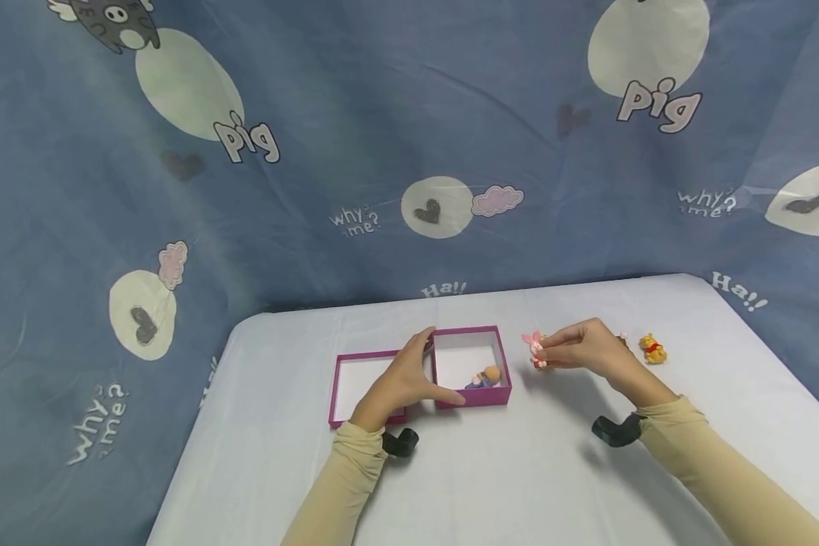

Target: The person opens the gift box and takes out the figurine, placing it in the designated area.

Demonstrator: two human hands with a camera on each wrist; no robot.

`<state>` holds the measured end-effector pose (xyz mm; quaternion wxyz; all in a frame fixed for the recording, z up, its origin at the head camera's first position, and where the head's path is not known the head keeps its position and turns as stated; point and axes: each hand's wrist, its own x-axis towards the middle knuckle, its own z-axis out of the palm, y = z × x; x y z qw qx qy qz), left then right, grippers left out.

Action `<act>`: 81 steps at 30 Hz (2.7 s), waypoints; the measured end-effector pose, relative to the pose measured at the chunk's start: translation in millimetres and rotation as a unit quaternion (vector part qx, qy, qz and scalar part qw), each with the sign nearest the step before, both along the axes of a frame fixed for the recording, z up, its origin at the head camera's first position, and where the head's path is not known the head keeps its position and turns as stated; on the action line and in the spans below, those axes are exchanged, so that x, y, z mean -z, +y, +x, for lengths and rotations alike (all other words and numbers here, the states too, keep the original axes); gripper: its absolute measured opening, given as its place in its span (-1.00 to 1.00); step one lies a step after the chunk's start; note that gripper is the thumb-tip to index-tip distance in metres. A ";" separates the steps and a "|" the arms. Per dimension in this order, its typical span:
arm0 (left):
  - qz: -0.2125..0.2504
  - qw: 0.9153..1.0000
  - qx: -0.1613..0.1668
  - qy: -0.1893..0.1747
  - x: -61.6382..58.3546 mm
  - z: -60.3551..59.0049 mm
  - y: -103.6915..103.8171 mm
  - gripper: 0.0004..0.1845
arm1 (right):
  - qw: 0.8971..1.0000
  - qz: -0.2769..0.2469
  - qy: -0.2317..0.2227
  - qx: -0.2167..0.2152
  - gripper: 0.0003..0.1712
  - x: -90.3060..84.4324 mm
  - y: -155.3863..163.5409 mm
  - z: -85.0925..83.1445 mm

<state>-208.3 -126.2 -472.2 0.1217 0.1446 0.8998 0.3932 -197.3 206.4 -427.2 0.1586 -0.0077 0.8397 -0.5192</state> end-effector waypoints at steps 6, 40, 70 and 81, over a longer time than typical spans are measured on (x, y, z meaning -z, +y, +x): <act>-0.003 1.000 0.000 -0.003 0.3 -0.6 -0.3 0.49 | 0.997 0.073 0.000 0.015 -0.54 12.0 12.7 11.2; 0.003 1.000 -0.002 0.004 -0.2 -0.6 0.6 0.48 | 0.995 0.089 -0.044 -0.022 -0.76 37.2 23.8 29.0; 0.006 1.000 -0.006 0.001 0.3 0.4 -0.1 0.48 | 0.988 0.141 0.042 -0.040 -0.65 3.7 29.1 17.8; 0.008 1.000 -0.002 0.001 0.2 0.8 -0.9 0.49 | 0.985 0.102 0.090 -0.110 -0.69 -12.4 14.3 9.5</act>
